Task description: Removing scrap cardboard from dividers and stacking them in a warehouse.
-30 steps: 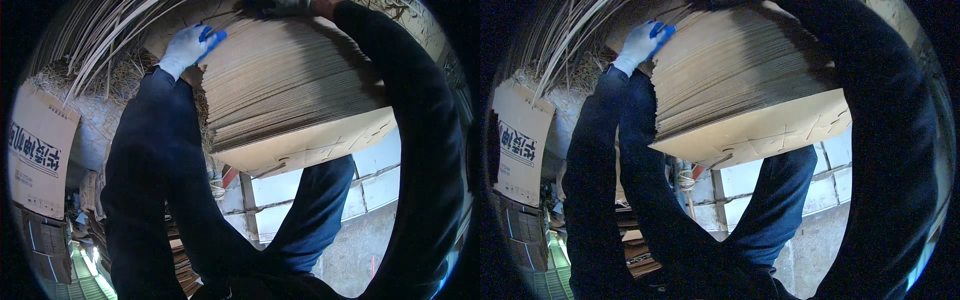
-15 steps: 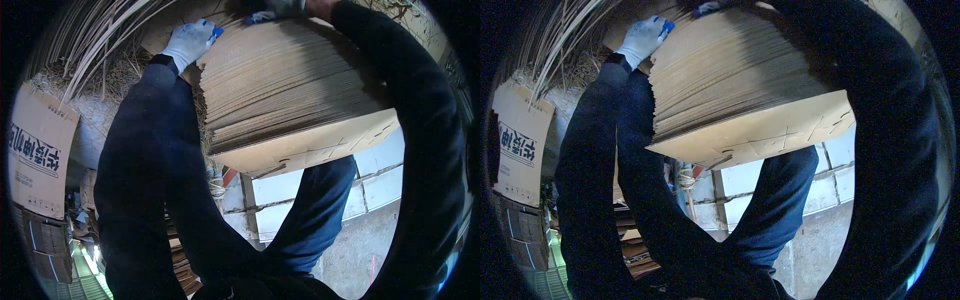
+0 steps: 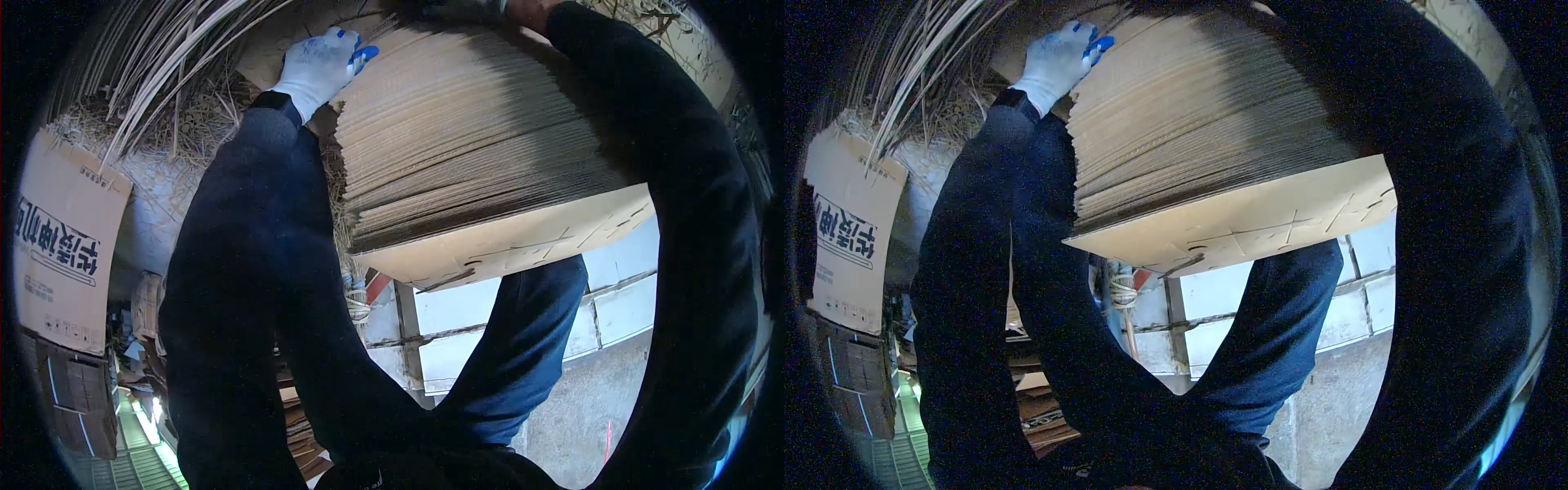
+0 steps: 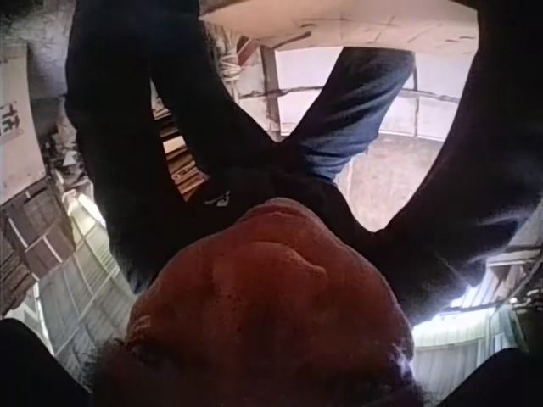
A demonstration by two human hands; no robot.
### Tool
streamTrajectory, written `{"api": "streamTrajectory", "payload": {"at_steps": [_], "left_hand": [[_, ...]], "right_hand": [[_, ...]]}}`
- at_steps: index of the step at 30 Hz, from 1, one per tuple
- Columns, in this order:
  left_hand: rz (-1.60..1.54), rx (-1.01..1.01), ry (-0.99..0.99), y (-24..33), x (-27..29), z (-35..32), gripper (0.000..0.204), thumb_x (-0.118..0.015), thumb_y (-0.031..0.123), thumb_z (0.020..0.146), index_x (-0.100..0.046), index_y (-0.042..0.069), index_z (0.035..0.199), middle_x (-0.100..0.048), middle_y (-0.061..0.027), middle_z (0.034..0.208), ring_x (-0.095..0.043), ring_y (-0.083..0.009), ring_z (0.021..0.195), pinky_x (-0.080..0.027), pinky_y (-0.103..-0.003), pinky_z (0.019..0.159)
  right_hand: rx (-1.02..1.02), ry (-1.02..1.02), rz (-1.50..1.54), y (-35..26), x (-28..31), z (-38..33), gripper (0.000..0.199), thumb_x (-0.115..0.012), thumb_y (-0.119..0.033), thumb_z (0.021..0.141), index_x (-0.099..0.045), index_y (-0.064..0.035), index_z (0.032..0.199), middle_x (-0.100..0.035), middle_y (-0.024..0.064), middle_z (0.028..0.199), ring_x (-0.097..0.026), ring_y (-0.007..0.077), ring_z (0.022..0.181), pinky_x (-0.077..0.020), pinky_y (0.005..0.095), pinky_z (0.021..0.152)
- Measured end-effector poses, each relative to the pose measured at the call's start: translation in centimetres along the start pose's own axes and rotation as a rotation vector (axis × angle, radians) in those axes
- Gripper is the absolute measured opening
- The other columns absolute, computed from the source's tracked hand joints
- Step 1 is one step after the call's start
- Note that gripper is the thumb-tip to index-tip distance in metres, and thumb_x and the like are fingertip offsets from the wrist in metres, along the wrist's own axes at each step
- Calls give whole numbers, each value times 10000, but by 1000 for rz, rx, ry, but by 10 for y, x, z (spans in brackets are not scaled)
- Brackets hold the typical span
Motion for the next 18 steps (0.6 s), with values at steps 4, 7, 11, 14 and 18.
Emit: {"api": "streamTrajectory", "payload": {"at_steps": [4,7,11,14,18], "left_hand": [[20,-17,-53,3,-3,4,422,-471,496,978,-630,111,1048,-673,-133,960,-691,-333,807,-557,-466,682],[31,-32,-66,2,-7,7,354,-509,437,970,-622,103,1000,-666,-138,933,-685,-351,791,-559,-466,672],[7,-43,-36,0,-9,5,334,-496,405,976,-631,99,965,-676,-155,903,-683,-352,792,-556,-466,686],[1,4,-62,-2,-12,12,318,-494,366,966,-653,91,970,-693,-171,898,-690,-358,812,-552,-481,714],[14,79,-154,-5,-11,19,388,-435,403,978,-635,70,980,-693,-182,964,-670,-391,849,-529,-520,760]], "right_hand": [[-58,-431,-130,-19,18,-21,476,-648,-452,843,-647,-26,1057,-661,232,841,-627,426,785,-492,486,653],[27,-179,0,-26,28,-23,442,-635,-409,866,-637,-18,1074,-659,231,848,-627,416,786,-495,473,653],[11,-148,13,-19,23,-23,429,-630,-392,874,-634,-17,1082,-661,224,854,-629,404,788,-497,465,656],[-6,-154,7,-16,18,-23,419,-627,-379,880,-632,-16,1088,-663,219,859,-631,396,789,-498,460,658],[-15,-157,21,-12,16,-25,406,-622,-363,887,-628,-14,1096,-666,212,865,-633,384,791,-500,453,661]]}}
Point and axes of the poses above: each hand's wrist, its own z-axis towards the middle knuckle, its own x-axis out of the back of the hand, y = z × x, the point moved 6 cm from there along z, towards the middle knuckle
